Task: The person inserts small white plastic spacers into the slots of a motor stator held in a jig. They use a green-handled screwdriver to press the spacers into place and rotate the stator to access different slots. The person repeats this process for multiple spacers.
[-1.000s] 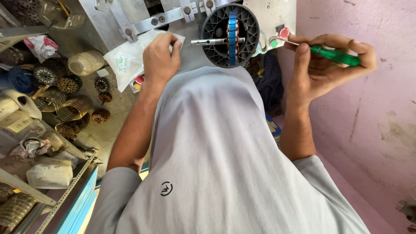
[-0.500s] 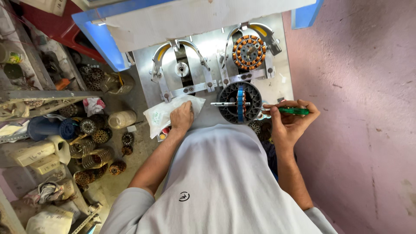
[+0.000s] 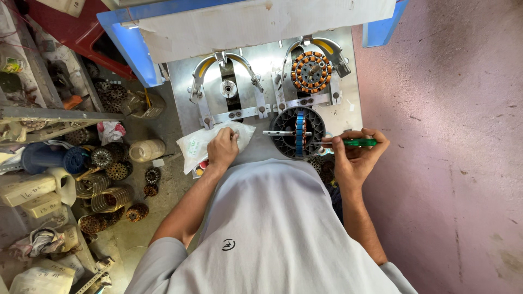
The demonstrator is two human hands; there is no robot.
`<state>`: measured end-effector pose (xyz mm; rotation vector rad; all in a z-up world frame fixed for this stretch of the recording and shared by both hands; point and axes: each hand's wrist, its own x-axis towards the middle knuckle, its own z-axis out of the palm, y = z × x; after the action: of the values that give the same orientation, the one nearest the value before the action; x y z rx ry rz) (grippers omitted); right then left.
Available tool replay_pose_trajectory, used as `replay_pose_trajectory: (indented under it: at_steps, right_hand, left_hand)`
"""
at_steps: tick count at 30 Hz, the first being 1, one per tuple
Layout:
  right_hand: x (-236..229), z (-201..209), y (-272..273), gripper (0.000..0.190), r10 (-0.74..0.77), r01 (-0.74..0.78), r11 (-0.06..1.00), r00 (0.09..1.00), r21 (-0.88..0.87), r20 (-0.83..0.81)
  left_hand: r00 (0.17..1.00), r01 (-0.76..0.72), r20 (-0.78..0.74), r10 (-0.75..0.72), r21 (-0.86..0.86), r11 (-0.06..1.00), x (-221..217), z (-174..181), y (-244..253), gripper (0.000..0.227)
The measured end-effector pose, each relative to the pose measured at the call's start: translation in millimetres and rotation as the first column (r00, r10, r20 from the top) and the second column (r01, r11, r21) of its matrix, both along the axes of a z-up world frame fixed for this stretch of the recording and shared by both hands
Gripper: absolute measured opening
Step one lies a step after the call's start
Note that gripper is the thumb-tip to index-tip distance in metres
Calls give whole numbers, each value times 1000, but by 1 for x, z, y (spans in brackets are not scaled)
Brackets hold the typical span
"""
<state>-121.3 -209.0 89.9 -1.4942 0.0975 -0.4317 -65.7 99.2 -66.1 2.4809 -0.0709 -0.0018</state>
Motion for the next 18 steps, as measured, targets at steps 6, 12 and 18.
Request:
replay_pose_trajectory:
  at_steps: [6,12,18]
  right_hand:
    - [0,26,11,24,173,-238,966,885,-103,-432]
    - [14,45,43,24,270,-369,889,901,-273,-340]
    - [17,50,33,14,274,-380,897,879,-224,-391]
  left_hand:
    - [970,-18,-203,-132,-603,798,4,71,-20,14]
    - [857,307,3,-515,-807,505,6,140,-61,14]
    - [865,418,129,-486,-720,554,8,172,-73,30]
